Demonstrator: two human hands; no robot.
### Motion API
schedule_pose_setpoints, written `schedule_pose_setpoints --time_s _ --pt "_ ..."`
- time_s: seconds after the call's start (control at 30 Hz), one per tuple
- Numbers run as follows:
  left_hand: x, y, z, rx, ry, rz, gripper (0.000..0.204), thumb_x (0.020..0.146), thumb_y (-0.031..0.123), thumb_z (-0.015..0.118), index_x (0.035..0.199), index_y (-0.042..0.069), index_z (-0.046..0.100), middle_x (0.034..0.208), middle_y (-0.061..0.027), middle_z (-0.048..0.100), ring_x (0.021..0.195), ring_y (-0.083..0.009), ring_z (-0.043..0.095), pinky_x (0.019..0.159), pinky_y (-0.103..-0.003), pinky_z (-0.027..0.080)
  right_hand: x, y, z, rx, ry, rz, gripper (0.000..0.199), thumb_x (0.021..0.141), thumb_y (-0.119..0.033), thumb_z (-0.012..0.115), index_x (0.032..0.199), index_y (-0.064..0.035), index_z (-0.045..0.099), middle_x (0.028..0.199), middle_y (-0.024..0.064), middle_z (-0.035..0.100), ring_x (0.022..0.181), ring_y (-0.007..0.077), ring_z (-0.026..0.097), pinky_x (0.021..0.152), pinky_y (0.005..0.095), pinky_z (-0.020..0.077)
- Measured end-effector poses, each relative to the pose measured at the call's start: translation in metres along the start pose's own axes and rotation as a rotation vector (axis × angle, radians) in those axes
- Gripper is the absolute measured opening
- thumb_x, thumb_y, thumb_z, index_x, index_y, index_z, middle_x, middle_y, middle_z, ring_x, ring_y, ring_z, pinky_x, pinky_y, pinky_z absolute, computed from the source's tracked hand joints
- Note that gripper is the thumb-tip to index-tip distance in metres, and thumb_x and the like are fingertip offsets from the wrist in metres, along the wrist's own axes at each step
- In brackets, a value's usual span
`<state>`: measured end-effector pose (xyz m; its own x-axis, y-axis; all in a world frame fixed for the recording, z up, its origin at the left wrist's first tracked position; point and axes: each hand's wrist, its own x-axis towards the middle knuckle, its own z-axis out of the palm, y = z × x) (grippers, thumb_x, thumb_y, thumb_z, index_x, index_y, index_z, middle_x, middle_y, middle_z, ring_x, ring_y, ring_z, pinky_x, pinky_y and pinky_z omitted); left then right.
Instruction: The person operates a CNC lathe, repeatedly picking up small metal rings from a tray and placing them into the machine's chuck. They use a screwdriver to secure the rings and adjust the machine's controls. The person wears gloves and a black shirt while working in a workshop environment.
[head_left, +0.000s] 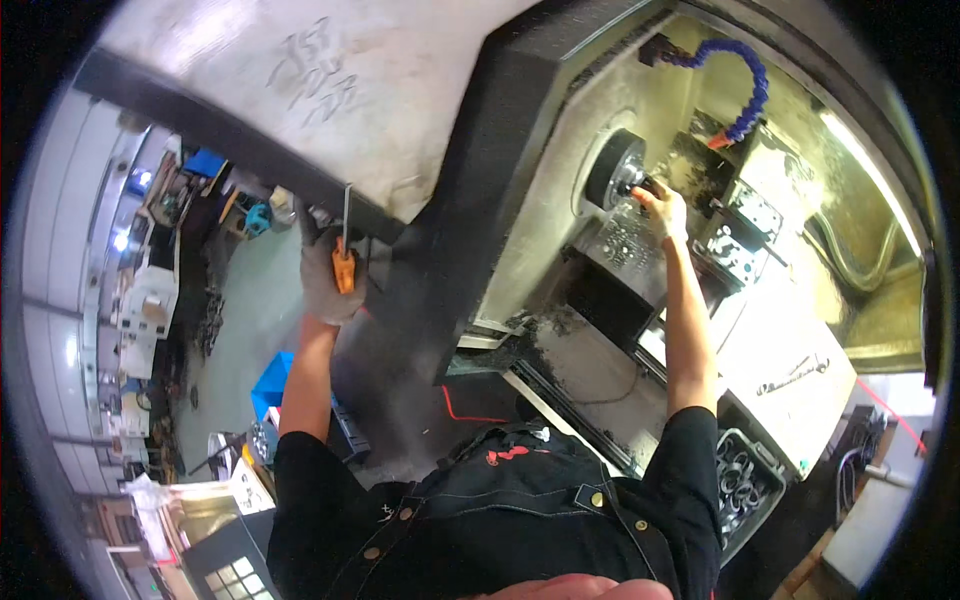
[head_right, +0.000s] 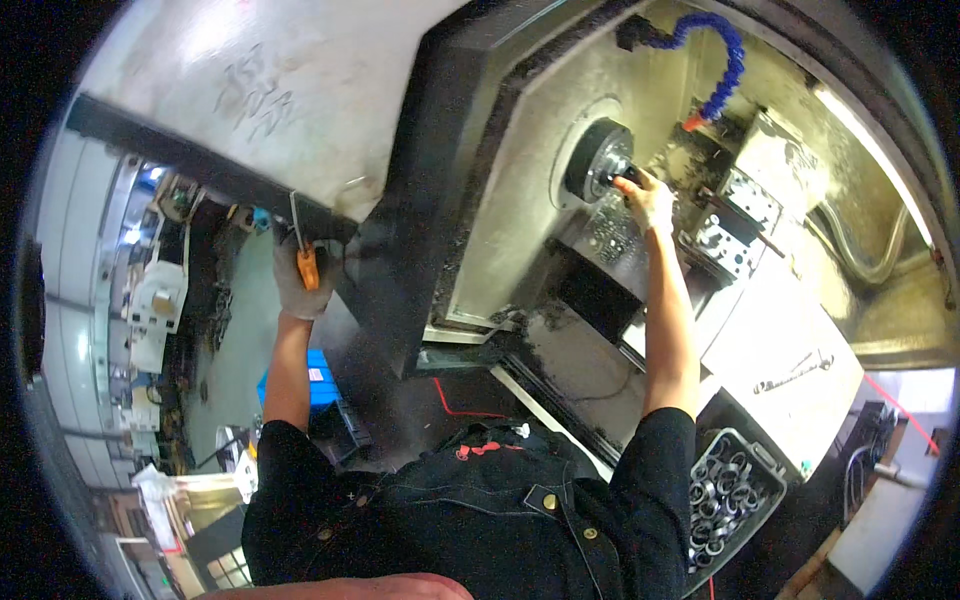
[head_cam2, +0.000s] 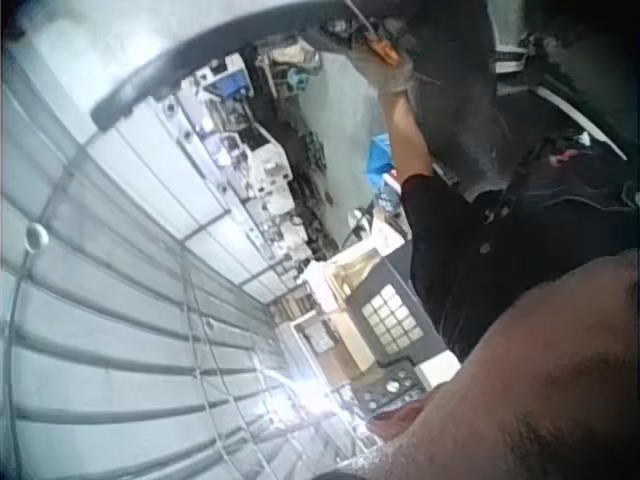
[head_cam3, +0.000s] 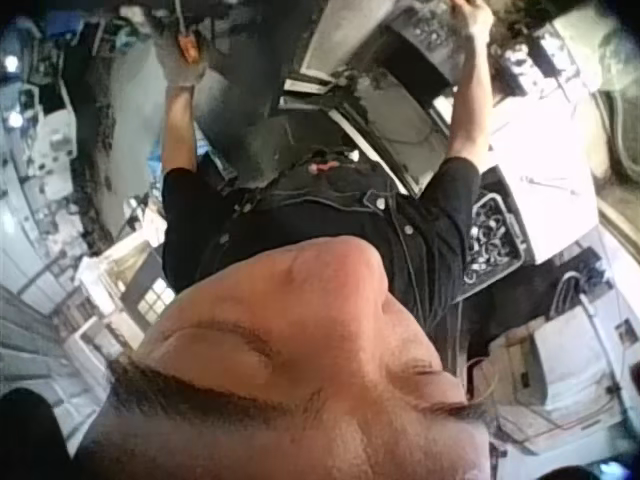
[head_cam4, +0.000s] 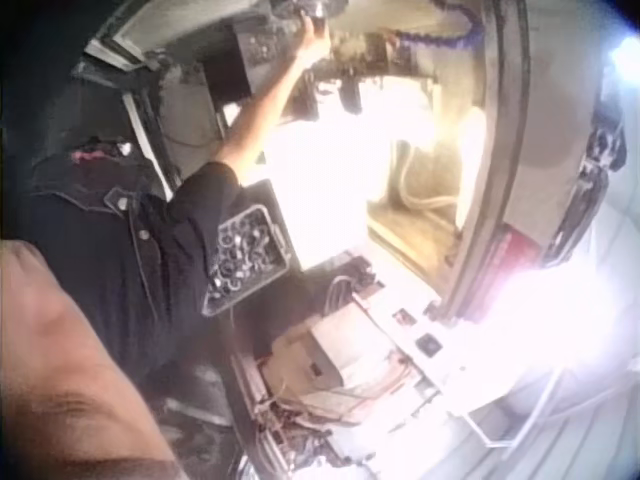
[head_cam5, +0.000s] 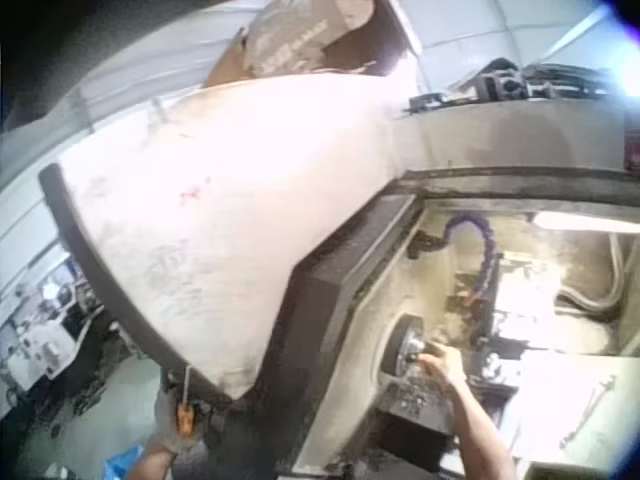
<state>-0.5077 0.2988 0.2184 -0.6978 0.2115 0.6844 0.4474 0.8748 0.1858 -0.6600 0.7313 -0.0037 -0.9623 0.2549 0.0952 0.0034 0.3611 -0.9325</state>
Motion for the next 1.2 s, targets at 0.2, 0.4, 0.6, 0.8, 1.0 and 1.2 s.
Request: schedule_pose_setpoints --time_s 0.2,0.4,0.6,0.8,1.0,1.2 --pt "-0.002 -0.011 -0.004 0.072 -0.085 0.108 0.054 0.071 0.009 0.064 0.119 0.001 0.042 0.105 -0.0146 0.055 0.097 -0.0265 0.055 0.083 -0.033 0.043 0.005 0.023 0.009 0.054 0.080 -0.048 0.040 0.071 -0.030 0.071 0.102 -0.0058 0.063 0.079 0.0051 0.065 0.068 0.0100 0.056 0.065 0.0255 0.0442" --pt "-0.011 -0.029 -0.010 -0.062 -0.114 0.052 0.055 0.072 0.005 0.062 0.122 0.001 0.039 0.108 -0.0120 0.054 0.099 -0.0221 0.054 0.083 -0.030 0.043 0.004 0.021 0.017 0.087 0.093 -0.010 0.041 0.072 -0.030 0.071 0.104 -0.0059 0.061 0.082 0.0072 0.065 0.072 0.0123 0.058 0.068 0.0278 0.0449" --pt "-0.024 -0.006 0.002 0.013 0.007 0.079 0.047 0.068 0.004 0.061 0.113 0.002 0.044 0.101 -0.0128 0.055 0.091 -0.0244 0.056 0.077 -0.032 0.045 -0.003 0.009 0.015 -0.031 0.100 -0.085 0.064 0.070 -0.032 0.073 0.124 -0.0075 0.047 0.099 0.0119 0.063 0.087 0.0199 0.060 0.077 0.0298 0.0452" --pt "-0.088 0.016 0.020 0.015 0.013 -0.104 0.026 0.069 0.006 0.062 0.094 0.003 0.054 0.085 -0.0131 0.056 0.074 -0.0273 0.055 0.066 -0.038 0.043 0.005 0.016 0.012 -0.034 0.105 -0.117 0.074 0.066 -0.035 0.075 0.126 -0.0054 0.043 0.114 0.0164 0.056 0.105 0.0248 0.054 0.088 0.0325 0.0413" --pt "-0.100 0.024 0.036 0.068 -0.028 -0.272 0.025 0.071 0.006 0.058 0.096 0.002 0.053 0.087 -0.0153 0.055 0.080 -0.0329 0.053 0.073 -0.040 0.041 0.007 0.027 0.008 0.324 -0.026 0.103 0.078 0.066 -0.042 0.075 0.125 -0.0016 0.043 0.115 0.0186 0.055 0.102 0.0225 0.055 0.085 0.0314 0.0436" --pt "-0.095 0.026 0.040 0.109 0.082 -0.162 0.020 0.067 0.000 0.053 0.087 0.000 0.054 0.088 -0.0162 0.057 0.080 -0.0316 0.056 0.072 -0.038 0.044 0.004 0.013 0.014 -0.148 0.058 -0.211 0.067 0.076 -0.038 0.064 0.129 -0.0077 0.038 0.118 0.0208 0.050 0.106 0.0331 0.052 0.089 0.0369 0.0411"
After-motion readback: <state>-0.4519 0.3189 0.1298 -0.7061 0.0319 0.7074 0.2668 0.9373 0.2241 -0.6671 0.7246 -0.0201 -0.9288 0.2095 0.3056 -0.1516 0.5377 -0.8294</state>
